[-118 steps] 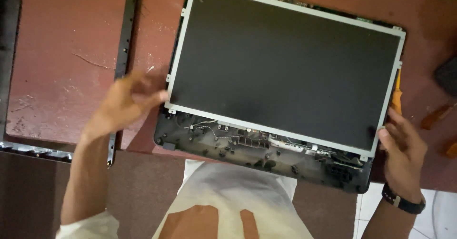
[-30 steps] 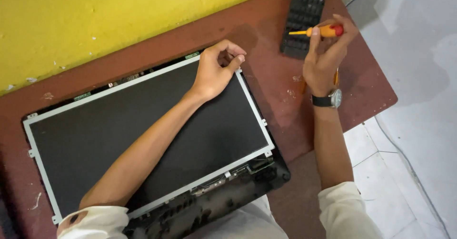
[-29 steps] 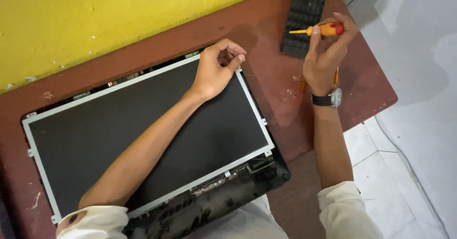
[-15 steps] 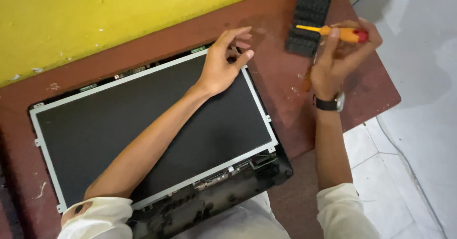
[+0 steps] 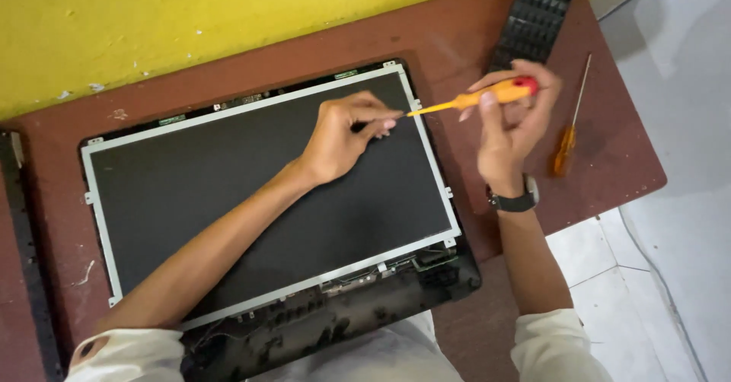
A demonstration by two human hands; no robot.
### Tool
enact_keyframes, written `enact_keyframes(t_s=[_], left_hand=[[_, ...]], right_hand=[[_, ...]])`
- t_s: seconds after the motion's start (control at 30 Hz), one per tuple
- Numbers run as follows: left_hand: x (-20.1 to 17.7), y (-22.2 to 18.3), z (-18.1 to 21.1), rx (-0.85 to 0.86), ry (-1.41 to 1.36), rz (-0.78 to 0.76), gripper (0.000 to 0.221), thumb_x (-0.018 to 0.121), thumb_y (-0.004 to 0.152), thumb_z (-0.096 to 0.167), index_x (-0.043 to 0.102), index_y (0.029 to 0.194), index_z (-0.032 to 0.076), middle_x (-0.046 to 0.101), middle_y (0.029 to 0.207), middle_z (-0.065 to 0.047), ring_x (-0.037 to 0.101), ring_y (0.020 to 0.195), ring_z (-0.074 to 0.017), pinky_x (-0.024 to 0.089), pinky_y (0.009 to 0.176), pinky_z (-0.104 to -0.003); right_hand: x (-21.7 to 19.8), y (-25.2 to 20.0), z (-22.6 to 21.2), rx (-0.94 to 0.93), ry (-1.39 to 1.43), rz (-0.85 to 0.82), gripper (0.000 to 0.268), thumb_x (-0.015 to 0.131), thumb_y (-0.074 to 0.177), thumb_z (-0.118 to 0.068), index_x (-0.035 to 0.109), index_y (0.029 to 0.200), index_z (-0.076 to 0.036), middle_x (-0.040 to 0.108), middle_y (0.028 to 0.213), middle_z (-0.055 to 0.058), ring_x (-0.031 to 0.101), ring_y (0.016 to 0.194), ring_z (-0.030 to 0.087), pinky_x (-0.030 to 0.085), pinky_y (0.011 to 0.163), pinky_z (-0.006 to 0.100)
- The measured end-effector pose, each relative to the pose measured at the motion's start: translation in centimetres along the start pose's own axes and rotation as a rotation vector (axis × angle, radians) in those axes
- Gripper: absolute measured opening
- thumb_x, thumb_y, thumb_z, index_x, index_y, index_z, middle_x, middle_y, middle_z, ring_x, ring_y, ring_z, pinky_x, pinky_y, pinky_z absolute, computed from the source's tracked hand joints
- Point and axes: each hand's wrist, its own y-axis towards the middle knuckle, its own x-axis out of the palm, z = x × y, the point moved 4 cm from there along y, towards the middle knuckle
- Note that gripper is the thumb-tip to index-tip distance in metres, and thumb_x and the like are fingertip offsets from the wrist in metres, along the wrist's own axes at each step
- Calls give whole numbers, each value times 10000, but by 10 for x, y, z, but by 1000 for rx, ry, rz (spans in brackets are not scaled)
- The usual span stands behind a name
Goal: Technician disassembling and reassembling a computer monitor, including disconnecting ribbon cables and using a screwdriver to secure the frame.
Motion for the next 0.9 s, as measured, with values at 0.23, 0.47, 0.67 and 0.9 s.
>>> enact_keyframes(t_s=[0.23,0.47,0.67,0.9], left_hand=[[6,-16,10,203,224,-209,182,582,1006,-126,716,1109,-59,636,983,-140,644,886,-274,531,802,-358],[13,-25,22,439,591,-259,147,571,1000,-130,677,1096,-96,560,1049,-171,566,928,-324,551,747,-405],[14,-21,30,418,600,-274,151,614,977,-129,677,1106,-85,557,1051,-182,562,876,-325,544,728,-407],[-9,-10,22,27,111,-36,245,614,1000,-31,647,1237,22,681,1162,-121,663,1069,-248,541,961,-360]], right_hand=[[-63,43,-8,-250,-313,172,300,540,1180,-21,368,1408,-112,522,1130,250,599,938,369,571,739,430],[-51,41,0,-283,-414,54,289,533,1150,-20,382,1391,-72,562,1103,232,608,903,308,571,803,388],[-69,42,8,-335,-531,70,295,546,1149,-37,390,1396,-82,581,1083,221,632,913,321,550,853,403],[-70,41,20,-236,-592,-24,297,541,1170,-93,390,1421,-44,596,1116,238,631,993,334,558,940,427]])
